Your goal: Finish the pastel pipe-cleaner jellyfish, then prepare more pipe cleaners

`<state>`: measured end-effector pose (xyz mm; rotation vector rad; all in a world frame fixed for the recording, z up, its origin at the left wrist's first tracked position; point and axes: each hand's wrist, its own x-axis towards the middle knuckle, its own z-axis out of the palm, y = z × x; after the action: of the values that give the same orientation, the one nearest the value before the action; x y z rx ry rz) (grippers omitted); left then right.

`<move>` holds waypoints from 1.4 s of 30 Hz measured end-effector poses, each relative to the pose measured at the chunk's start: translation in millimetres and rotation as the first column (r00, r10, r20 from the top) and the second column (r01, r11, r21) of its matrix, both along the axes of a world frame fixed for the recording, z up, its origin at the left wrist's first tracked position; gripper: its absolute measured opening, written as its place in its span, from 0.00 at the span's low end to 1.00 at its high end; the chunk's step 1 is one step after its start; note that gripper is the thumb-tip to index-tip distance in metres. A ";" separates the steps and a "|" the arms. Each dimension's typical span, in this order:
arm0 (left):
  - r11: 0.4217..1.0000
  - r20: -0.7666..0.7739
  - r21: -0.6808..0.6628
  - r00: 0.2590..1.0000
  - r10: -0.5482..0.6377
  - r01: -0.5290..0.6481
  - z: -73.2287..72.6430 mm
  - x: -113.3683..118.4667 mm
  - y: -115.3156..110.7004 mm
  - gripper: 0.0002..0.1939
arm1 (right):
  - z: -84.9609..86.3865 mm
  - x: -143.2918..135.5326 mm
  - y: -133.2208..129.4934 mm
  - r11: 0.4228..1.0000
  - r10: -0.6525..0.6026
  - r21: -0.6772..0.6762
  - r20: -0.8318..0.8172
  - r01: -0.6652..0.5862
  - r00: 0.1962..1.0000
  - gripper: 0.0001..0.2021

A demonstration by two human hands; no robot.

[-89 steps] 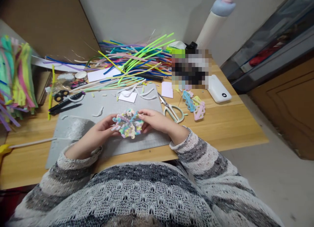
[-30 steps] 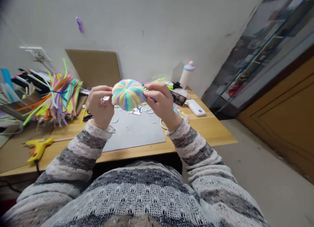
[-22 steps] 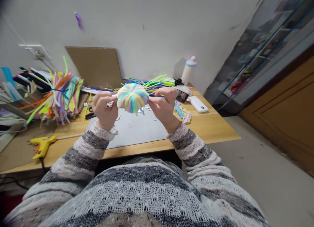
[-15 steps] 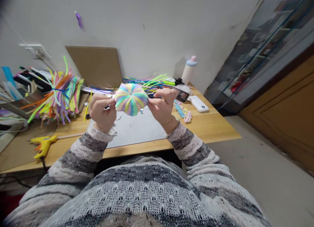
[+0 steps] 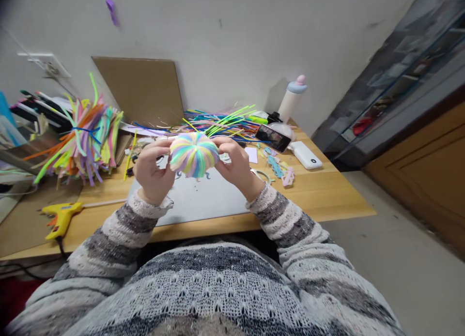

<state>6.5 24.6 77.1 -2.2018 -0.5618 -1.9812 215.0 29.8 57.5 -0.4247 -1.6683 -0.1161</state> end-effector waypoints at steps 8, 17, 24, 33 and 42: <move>0.992 -0.058 -0.118 0.997 0.043 -0.049 30.5 -18.3 47.1 0.09 | 12.1 -19.2 70.1 0.977 0.153 -0.123 -0.164 -0.174 0.974 0.11; 0.990 -0.306 -0.141 0.951 -0.038 -0.006 19.0 -21.9 19.1 0.14 | -2.6 -13.1 46.3 0.939 0.033 -0.333 -0.168 -0.089 0.985 0.15; 0.887 -0.188 -0.401 0.927 -0.326 0.231 1.1 -23.2 -15.7 0.20 | -16.7 -2.2 12.1 0.943 0.005 -0.330 -0.136 -0.050 0.991 0.17; 0.664 -0.024 -0.680 0.896 -0.444 0.311 22.6 -28.5 -9.1 0.05 | -22.6 -3.3 -0.9 0.932 0.160 -0.308 -0.122 -0.191 0.980 0.21; 0.543 0.049 -0.756 0.859 -0.510 0.366 10.3 -21.6 -9.9 0.06 | -25.5 -8.1 -17.5 0.923 0.180 -0.305 -0.190 -0.232 0.965 0.19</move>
<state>-15.0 14.7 87.5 -3.2839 -1.0318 -1.9189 206.9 12.3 32.0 -0.4884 -1.5658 0.3486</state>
